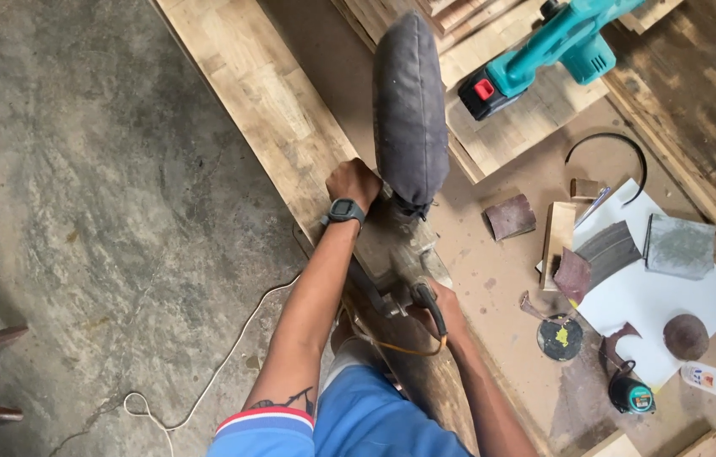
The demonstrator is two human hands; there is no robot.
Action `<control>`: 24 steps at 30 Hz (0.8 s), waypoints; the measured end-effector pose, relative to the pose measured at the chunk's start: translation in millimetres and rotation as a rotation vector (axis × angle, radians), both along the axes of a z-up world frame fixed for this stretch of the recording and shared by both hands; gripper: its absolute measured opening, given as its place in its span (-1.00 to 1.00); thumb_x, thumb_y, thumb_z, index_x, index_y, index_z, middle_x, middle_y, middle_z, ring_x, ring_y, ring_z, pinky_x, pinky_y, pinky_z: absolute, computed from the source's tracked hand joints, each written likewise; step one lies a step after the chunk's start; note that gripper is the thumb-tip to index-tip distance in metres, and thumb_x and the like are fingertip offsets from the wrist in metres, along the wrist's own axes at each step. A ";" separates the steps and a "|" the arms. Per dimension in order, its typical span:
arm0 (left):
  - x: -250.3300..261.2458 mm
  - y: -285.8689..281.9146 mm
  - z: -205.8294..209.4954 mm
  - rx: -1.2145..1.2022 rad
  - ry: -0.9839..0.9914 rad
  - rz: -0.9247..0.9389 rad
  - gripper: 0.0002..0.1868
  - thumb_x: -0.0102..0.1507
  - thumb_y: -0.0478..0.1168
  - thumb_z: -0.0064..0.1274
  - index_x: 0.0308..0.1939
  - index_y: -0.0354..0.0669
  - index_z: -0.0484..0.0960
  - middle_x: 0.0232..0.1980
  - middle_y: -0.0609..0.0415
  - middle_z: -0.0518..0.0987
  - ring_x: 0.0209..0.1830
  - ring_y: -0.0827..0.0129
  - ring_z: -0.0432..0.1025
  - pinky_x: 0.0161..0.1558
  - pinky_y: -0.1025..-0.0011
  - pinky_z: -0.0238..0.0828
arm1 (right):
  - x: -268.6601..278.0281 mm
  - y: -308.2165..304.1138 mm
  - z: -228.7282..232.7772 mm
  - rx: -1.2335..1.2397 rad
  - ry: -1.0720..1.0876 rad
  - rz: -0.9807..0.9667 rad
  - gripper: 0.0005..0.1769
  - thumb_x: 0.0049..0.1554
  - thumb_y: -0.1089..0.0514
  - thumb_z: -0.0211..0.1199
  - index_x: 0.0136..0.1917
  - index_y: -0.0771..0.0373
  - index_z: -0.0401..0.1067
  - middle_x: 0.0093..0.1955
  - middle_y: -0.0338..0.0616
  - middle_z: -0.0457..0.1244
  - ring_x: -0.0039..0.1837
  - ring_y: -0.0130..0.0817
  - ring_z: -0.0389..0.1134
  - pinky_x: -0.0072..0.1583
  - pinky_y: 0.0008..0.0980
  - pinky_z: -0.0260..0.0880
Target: Using an electric belt sander to smooth the surface of a wooden plank in a workshop environment.
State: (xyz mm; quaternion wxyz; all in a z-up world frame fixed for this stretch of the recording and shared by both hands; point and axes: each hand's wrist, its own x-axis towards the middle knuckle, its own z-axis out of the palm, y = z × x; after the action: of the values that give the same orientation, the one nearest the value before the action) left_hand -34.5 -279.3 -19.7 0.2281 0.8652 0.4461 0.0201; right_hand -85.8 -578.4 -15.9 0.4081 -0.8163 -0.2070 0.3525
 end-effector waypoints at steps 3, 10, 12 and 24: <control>-5.4 9.4 12.9 -0.031 -0.080 -0.033 -0.61 0.20 -0.08 -0.05 -0.19 -0.32 0.76 -0.26 -0.32 0.69 -0.15 -0.30 0.61 -0.13 -0.11 0.59 | 7.3 11.4 -0.4 -0.006 -0.001 0.015 -0.73 -0.22 0.22 0.46 -0.28 0.21 0.39 -0.29 0.03 0.36 -0.04 0.00 0.45 0.10 -0.12 0.40; -54.3 107.1 -24.9 -0.031 -0.538 0.097 -0.49 0.35 0.00 0.16 0.30 -0.15 0.48 0.26 -0.29 0.53 0.34 -0.32 0.33 0.31 -0.25 0.25 | 45.1 99.5 -41.3 0.115 -0.072 0.122 -0.75 -0.15 0.07 0.36 -0.25 0.24 0.42 -0.23 0.17 0.35 0.01 0.22 0.42 0.08 0.11 0.34; -124.1 97.4 -32.6 -0.017 -0.533 0.245 -0.53 0.41 -0.04 0.05 0.33 -0.19 0.46 0.26 -0.29 0.50 0.34 -0.25 0.32 0.34 -0.15 0.21 | 59.5 132.4 -37.1 0.132 -0.109 0.142 -0.77 -0.13 0.07 0.31 -0.24 0.23 0.42 -0.22 0.16 0.35 0.02 0.22 0.41 0.08 0.11 0.35; -581.4 -183.3 -213.1 -0.217 0.366 0.403 -0.53 0.38 0.23 -0.20 -0.04 0.00 0.62 0.01 -0.06 0.64 0.06 -0.06 0.54 0.08 0.04 0.46 | 138.3 324.4 -13.2 0.068 -0.109 0.176 -0.74 -0.33 0.08 0.31 -0.39 0.22 0.33 -0.32 -0.13 0.35 -0.27 -0.26 0.36 -0.22 -0.22 0.32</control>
State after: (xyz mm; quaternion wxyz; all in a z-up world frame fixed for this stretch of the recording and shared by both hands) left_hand -615.8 -462.6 -232.8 0.2261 0.7188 0.6425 -0.1392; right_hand 52.5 -254.0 -29.2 0.3912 -0.7985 -0.3117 0.3349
